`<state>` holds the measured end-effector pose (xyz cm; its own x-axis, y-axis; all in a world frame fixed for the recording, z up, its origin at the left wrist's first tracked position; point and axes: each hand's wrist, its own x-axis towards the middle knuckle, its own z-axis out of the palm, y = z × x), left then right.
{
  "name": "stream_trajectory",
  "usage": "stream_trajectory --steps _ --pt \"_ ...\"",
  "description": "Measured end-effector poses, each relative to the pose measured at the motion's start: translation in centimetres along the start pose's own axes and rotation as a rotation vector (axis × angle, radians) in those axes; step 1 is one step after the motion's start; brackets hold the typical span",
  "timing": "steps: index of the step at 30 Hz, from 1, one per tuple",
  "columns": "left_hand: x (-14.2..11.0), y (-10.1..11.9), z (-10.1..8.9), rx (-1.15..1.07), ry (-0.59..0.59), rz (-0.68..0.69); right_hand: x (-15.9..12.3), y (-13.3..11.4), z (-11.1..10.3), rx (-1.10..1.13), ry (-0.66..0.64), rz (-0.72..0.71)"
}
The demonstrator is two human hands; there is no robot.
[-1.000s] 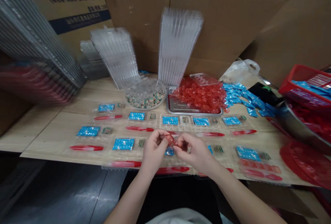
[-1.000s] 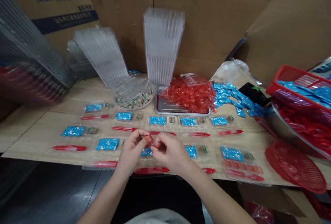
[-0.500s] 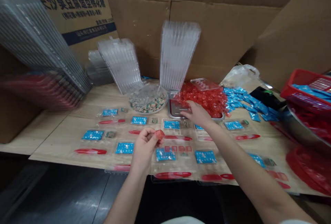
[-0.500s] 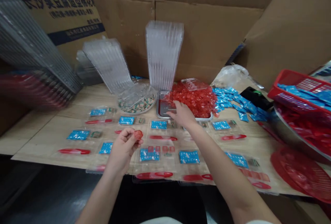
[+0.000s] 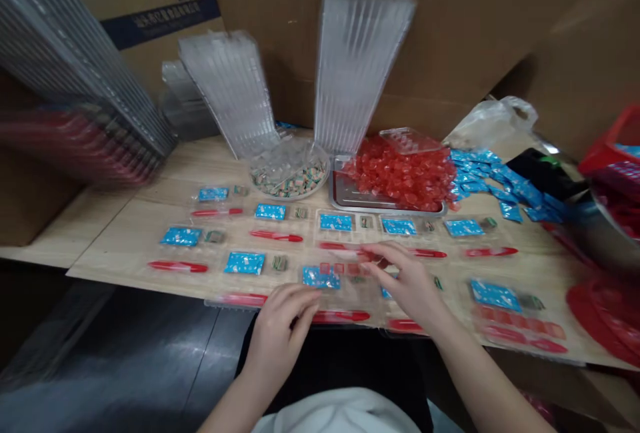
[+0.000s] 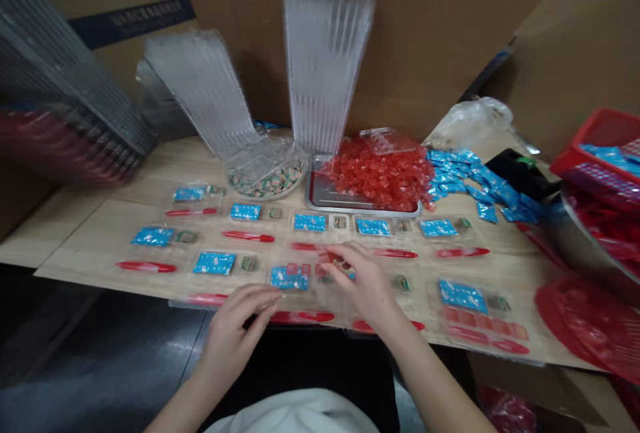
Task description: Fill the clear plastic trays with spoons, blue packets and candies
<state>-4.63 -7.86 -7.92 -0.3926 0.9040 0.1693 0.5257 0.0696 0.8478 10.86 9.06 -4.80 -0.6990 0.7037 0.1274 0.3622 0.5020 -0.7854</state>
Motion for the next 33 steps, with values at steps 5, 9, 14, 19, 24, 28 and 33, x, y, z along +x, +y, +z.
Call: stream_trajectory --steps 5,9,14,19,24,28,33 --pt "-2.0 -1.7 0.0 0.348 0.016 0.271 1.6 -1.5 3.5 -0.130 -0.150 -0.239" --pt "-1.0 -0.9 0.2 0.387 -0.012 0.291 2.6 -2.8 6.2 -0.264 -0.220 -0.336" --pt "-0.5 -0.3 0.1 0.352 -0.024 0.230 2.3 -2.4 6.7 -0.330 -0.228 -0.268" --pt "-0.4 -0.2 0.3 0.362 -0.025 0.251 2.1 -2.7 6.2 -0.377 -0.200 -0.238" --pt "-0.1 -0.1 -0.3 0.416 0.080 0.360 -0.1 -0.4 -0.3 -0.274 0.150 -0.117" --pt "1.0 0.1 -1.0 0.431 0.163 0.467 -4.1 2.3 -4.6 -0.265 0.088 -0.007" --pt "2.0 1.3 -0.8 0.397 0.194 0.608 -5.0 2.5 -3.0 -0.178 -0.034 -0.019"
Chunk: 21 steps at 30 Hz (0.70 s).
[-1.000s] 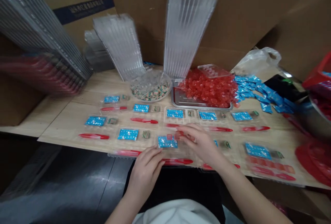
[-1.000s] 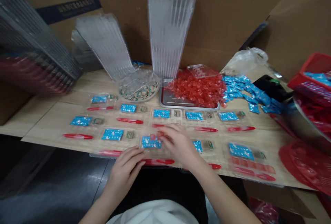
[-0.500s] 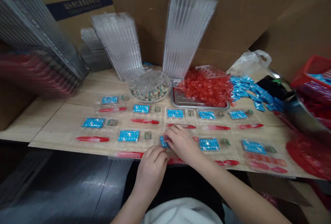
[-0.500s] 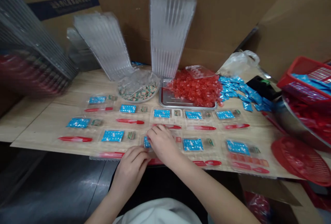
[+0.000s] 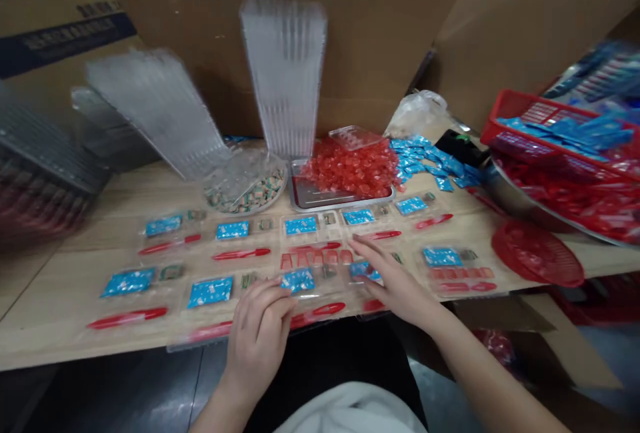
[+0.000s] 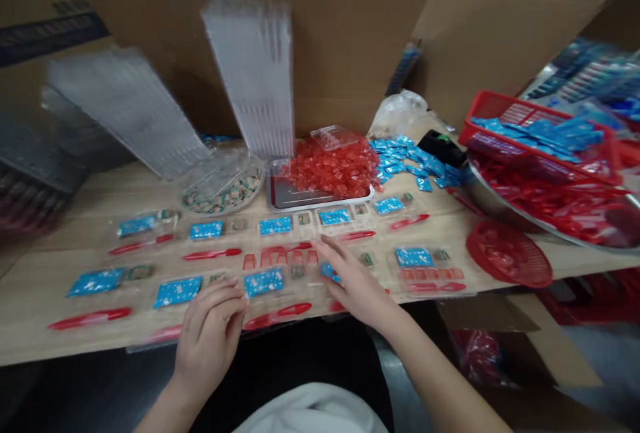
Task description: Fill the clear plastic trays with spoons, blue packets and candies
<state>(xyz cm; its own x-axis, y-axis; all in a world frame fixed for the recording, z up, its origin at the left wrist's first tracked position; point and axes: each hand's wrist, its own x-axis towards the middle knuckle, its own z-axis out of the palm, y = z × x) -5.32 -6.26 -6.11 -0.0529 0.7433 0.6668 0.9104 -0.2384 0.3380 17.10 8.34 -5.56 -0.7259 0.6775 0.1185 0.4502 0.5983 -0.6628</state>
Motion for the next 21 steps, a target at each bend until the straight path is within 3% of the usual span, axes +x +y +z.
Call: stream_trajectory --steps 3,6,8,10,13,17,21 --pt "0.3 0.8 0.1 -0.016 0.034 0.083 1.2 -0.4 0.6 0.058 0.116 -0.109" --pt "0.4 1.0 0.1 0.000 0.073 0.122 1.2 -0.4 -0.1 0.047 0.246 -0.179" --pt "0.6 0.7 0.1 -0.014 0.072 0.093 0.5 -0.6 -0.9 0.032 0.261 -0.215" --pt "0.8 0.3 0.2 -0.104 0.000 0.012 -0.4 -0.9 -1.7 0.057 0.202 -0.230" --pt "1.3 0.5 0.5 -0.301 -0.148 -0.276 -1.4 -1.4 -2.4 0.196 0.123 -0.102" --pt "2.1 2.5 1.9 -0.702 -0.167 -0.870 -2.3 -1.0 -2.2 0.455 0.176 0.239" --pt "3.5 4.7 3.5 -0.935 -0.158 -1.140 -3.8 0.3 -2.0 0.743 0.149 0.472"
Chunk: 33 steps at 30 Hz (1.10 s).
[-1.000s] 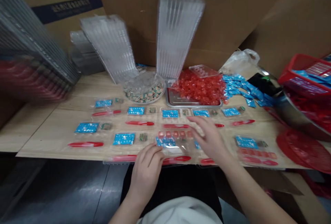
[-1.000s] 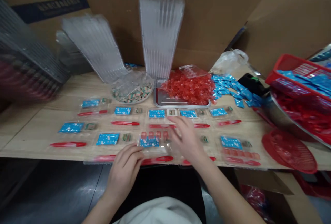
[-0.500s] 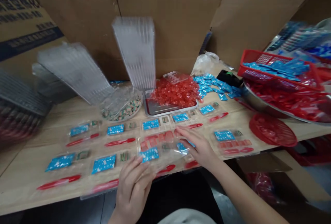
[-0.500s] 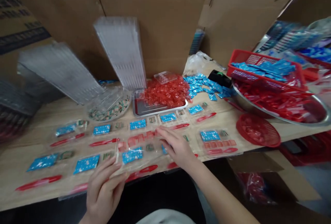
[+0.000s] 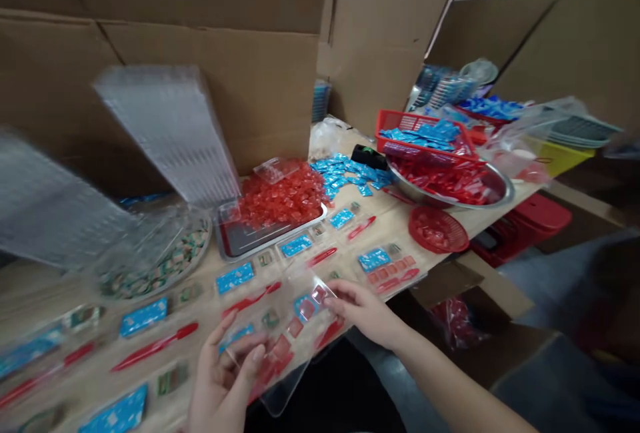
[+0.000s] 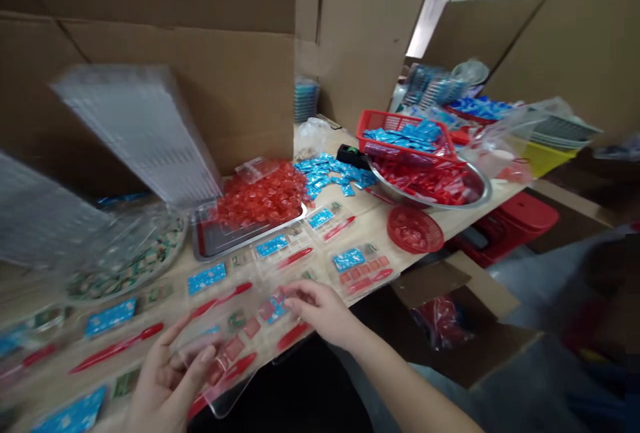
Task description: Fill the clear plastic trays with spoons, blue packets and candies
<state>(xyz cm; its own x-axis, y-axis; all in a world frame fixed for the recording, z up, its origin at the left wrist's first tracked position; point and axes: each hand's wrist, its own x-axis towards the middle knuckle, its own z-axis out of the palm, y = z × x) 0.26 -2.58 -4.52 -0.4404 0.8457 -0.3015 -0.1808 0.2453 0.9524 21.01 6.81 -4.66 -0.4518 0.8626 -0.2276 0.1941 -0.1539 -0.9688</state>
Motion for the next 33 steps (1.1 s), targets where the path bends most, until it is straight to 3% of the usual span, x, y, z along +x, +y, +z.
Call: stream_trajectory --steps 4,7,8,10,12,15,18,21,24,27,30,33 --pt "1.7 1.1 4.1 -0.009 -0.133 -0.054 0.4 0.2 -3.9 0.147 0.094 0.148" --pt "5.1 1.6 9.7 0.042 -0.330 0.042 2.8 -0.4 -9.0 0.079 0.269 0.112" --pt "6.7 1.6 11.9 0.101 -0.352 0.137 4.0 -0.6 -10.8 0.010 0.336 0.101" --pt "9.9 1.4 16.3 0.332 -0.269 0.366 6.6 -0.6 -14.1 -0.164 0.442 0.105" --pt "12.7 1.1 19.7 0.402 -0.204 0.420 8.9 -0.1 -16.6 -0.296 0.505 0.124" --pt "14.5 0.7 22.0 0.462 -0.185 0.488 11.0 1.3 -18.8 -0.443 0.572 0.150" --pt "14.0 0.1 21.7 0.592 -0.248 0.649 11.7 3.0 -19.7 -0.617 0.625 0.154" --pt "12.8 -0.5 21.0 0.934 -0.455 0.835 11.6 4.0 -20.0 -0.748 0.632 0.132" --pt "12.0 -0.6 21.0 1.140 -0.590 0.851 11.4 3.8 -19.9 -0.826 0.631 0.098" --pt "10.9 0.8 20.0 1.134 -0.575 0.877 11.7 2.4 -19.3 -0.911 0.688 -0.028" --pt "8.8 2.7 16.1 1.051 -0.561 0.925 13.1 0.0 -17.1 -1.012 0.607 -0.330" --pt "6.2 3.2 9.7 0.978 -0.513 0.963 16.0 -2.8 -12.0 -1.026 0.420 -0.603"
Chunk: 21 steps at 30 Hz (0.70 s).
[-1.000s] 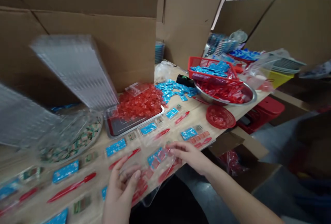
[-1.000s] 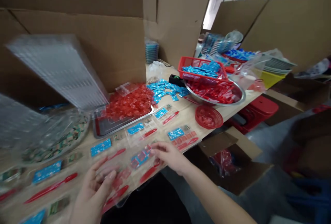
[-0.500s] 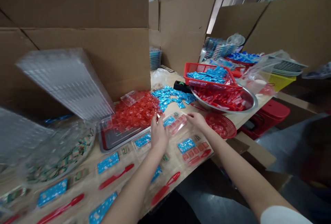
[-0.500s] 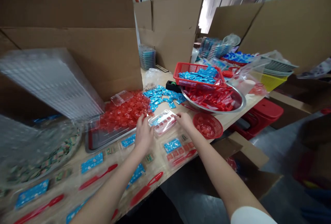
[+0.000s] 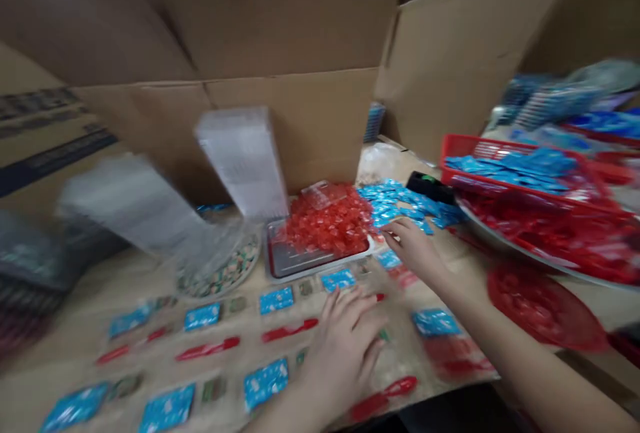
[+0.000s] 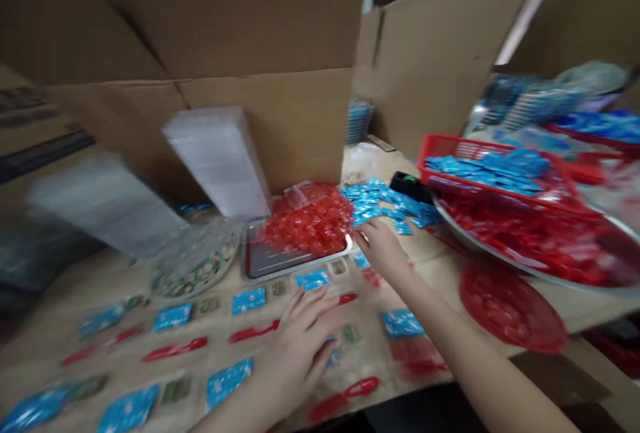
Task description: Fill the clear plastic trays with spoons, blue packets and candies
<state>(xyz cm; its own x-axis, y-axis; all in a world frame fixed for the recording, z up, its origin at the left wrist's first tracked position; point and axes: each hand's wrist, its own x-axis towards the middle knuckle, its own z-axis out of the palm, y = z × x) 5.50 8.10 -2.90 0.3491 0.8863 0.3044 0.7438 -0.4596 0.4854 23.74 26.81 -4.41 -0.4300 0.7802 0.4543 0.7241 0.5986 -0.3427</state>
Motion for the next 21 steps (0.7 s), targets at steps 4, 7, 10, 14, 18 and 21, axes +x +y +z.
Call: stream_trajectory --steps 4,7,10,14,18,21 --pt "-8.6 -2.1 -2.3 0.072 0.213 -0.133 5.0 -9.2 5.3 0.109 -0.141 -0.291" --pt "-13.5 -3.9 -2.5 0.160 0.336 -0.280 7.5 -14.9 9.8 -0.050 -0.270 -0.392" --pt "-16.3 -5.0 -2.4 0.152 0.474 -0.390 8.5 -17.5 13.6 -0.228 -0.316 -0.364" --pt "-17.2 -5.6 -2.7 -0.031 0.594 -0.485 8.8 -17.4 15.5 -0.279 -0.330 -0.372" --pt "-15.9 -5.8 -3.4 -0.363 0.630 -0.600 7.5 -16.5 12.9 -0.319 -0.260 -0.422" --pt "-12.9 -5.5 -3.4 -0.885 0.767 -0.772 3.0 -16.7 9.4 -0.266 -0.109 -0.393"
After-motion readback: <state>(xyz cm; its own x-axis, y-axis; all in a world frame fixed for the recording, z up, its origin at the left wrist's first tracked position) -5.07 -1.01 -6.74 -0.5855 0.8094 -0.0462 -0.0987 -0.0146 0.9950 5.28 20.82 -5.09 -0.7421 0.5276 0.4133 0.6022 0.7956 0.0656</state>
